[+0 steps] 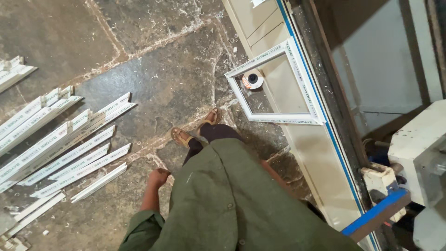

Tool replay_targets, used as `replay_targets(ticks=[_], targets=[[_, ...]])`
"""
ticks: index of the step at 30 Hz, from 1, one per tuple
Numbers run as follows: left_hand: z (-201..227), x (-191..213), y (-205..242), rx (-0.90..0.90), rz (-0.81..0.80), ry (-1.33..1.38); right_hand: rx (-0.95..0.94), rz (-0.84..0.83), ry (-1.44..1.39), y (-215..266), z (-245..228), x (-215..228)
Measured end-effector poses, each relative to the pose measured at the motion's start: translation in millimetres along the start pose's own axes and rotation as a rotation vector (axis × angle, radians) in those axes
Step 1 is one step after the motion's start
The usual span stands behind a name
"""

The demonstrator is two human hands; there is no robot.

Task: The person assembles white aluminum window frames by placing profile pieces into a corner milling machine, securing them with a metal bar, and using a utility knife to trim excess material. The person then removes the assembled frame and stacks it on the floor before repeating the process with additional profiles.

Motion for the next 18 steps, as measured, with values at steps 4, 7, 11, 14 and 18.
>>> replay_targets(ticks=[4, 7, 11, 14, 18], targets=[[-7.5, 10.8, 6.9, 0.026, 0.126, 0.133, 0.069, 0.040, 0.183, 13.7, 6.5, -5.4], [-3.8, 22.1, 3.8, 0.011, 0.164, 0.390, 0.277, 0.129, 0.369, 9.0, -6.0, 15.8], [-3.6, 31.0, -12.0, 0.033, 0.116, 0.348, 0.008, 0.255, -0.198, -11.6, -10.0, 46.8], [3.7, 47.8, -22.7, 0.006, 0.140, 0.172, 0.151, 0.291, -0.480, -48.0, -39.6, 61.5], [16.0, 68.6, -35.6, 0.005, 0.198, 0.447, 0.172, 0.218, -0.422, -89.6, -64.8, 63.4]])
Point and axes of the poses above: each hand's wrist, its own y-axis away from the middle knuckle, its own x-axis out of the back of the hand, z = x × y, the point moved 1 cm from there along -y, towards the middle knuckle, and after that the axes turned 1 degree about -z, right-handed, at the moved point
